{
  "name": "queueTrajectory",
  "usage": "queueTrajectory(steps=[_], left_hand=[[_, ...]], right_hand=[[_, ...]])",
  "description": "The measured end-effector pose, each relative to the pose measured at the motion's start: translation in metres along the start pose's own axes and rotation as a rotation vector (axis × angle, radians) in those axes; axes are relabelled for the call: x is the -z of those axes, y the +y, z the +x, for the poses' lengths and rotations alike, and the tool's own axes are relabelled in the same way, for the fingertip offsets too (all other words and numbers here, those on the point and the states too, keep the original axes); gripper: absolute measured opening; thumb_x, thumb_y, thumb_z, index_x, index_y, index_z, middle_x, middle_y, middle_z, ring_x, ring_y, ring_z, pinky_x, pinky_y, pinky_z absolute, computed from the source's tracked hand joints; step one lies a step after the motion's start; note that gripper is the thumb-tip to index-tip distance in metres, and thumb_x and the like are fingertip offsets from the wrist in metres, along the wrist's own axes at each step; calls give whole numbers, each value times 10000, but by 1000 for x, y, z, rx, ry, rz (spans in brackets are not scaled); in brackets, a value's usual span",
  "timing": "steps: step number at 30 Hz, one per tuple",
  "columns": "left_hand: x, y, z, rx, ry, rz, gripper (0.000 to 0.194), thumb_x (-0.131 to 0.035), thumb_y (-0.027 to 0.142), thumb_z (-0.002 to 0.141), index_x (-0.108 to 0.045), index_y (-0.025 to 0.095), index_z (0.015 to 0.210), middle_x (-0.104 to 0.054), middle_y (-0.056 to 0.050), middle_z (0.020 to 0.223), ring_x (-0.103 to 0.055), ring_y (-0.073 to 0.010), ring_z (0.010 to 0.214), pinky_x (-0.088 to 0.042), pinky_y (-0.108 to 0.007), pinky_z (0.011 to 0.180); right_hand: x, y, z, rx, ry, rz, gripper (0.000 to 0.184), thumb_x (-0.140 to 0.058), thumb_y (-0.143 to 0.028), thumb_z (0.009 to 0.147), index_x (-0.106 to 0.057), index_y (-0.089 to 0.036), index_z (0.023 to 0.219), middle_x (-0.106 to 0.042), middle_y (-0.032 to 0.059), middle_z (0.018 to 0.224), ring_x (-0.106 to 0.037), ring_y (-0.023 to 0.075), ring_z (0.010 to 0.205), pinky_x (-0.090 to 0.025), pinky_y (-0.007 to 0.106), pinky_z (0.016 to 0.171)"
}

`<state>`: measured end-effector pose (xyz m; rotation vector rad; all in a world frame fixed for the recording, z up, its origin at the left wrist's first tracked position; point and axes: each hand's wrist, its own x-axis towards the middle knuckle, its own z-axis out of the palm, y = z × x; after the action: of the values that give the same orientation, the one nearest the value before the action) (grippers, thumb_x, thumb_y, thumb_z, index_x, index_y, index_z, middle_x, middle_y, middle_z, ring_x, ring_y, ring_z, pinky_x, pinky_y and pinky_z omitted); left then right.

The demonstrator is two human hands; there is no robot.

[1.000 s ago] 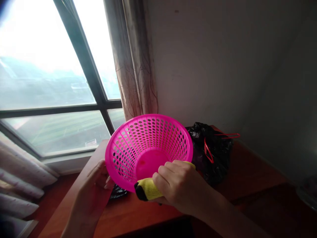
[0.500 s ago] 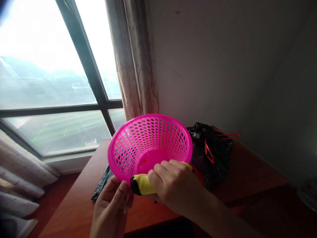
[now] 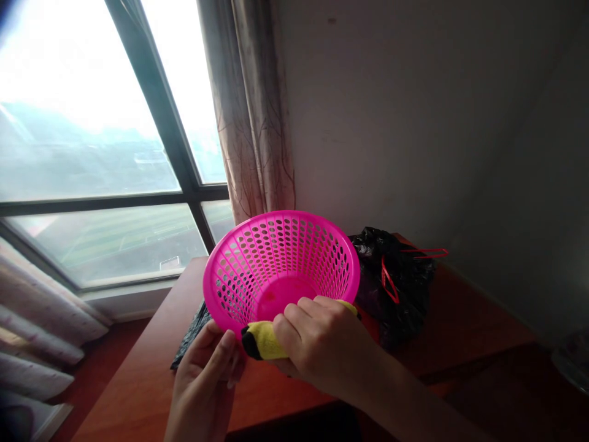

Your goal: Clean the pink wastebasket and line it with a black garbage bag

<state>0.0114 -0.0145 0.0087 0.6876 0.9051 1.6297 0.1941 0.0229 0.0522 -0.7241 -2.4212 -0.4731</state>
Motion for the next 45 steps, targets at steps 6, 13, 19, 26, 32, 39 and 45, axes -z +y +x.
queueTrajectory(steps=[6, 13, 19, 26, 32, 39, 45], left_hand=[[0, -1, 3, -9, 9, -13, 348, -860, 346, 696, -637, 175, 902, -550, 49, 656, -431, -43, 505, -343, -139, 448], [1, 1, 2, -16, 9, -6, 314, -850, 321, 712, -640, 177, 895, -549, 47, 659, -432, -46, 512, -344, -143, 453], [2, 3, 4, -3, -13, 1, 295, -852, 307, 707, -651, 165, 870, -542, 46, 647, -413, -38, 502, -344, -138, 448], [22, 30, 44, -7, -15, -125, 280, -860, 271, 667, -635, 132, 757, -444, 76, 549, -323, -9, 443, -306, -108, 407], [25, 38, 70, 10, -88, -122, 221, -822, 251, 723, -640, 132, 763, -497, 67, 595, -370, -17, 456, -355, -118, 419], [19, 19, 38, -32, -88, -12, 240, -759, 361, 806, -642, 153, 792, -583, 30, 624, -474, -56, 493, -377, -149, 452], [2, -2, 4, 33, -102, 54, 335, -810, 421, 748, -651, 142, 845, -612, 0, 605, -530, -97, 522, -420, -190, 498]], right_hand=[[2, -1, 2, -4, -19, 16, 200, -523, -354, 944, -590, -166, 945, -579, 10, 732, -493, 172, 657, -259, 336, 585], [-1, -1, 2, 35, 17, -14, 151, -516, -296, 934, -590, -164, 924, -584, 3, 720, -505, 165, 639, -272, 341, 568], [0, 0, 1, 56, 29, -22, 166, -529, -297, 937, -597, -148, 967, -591, 1, 727, -514, 159, 636, -292, 340, 565], [9, 14, -6, 99, 7, 45, 179, -544, -320, 955, -587, -147, 972, -600, 18, 739, -545, 163, 677, -364, 318, 630], [10, 18, -10, 91, 14, 28, 200, -544, -355, 955, -584, -159, 971, -607, 22, 740, -552, 169, 676, -373, 322, 642], [7, 9, -4, 65, 47, 15, 170, -530, -328, 964, -574, -168, 925, -574, 1, 681, -534, 151, 630, -341, 308, 597], [4, 4, 0, 18, 43, -36, 204, -521, -359, 959, -565, -172, 889, -563, 4, 683, -506, 153, 621, -299, 317, 573]])
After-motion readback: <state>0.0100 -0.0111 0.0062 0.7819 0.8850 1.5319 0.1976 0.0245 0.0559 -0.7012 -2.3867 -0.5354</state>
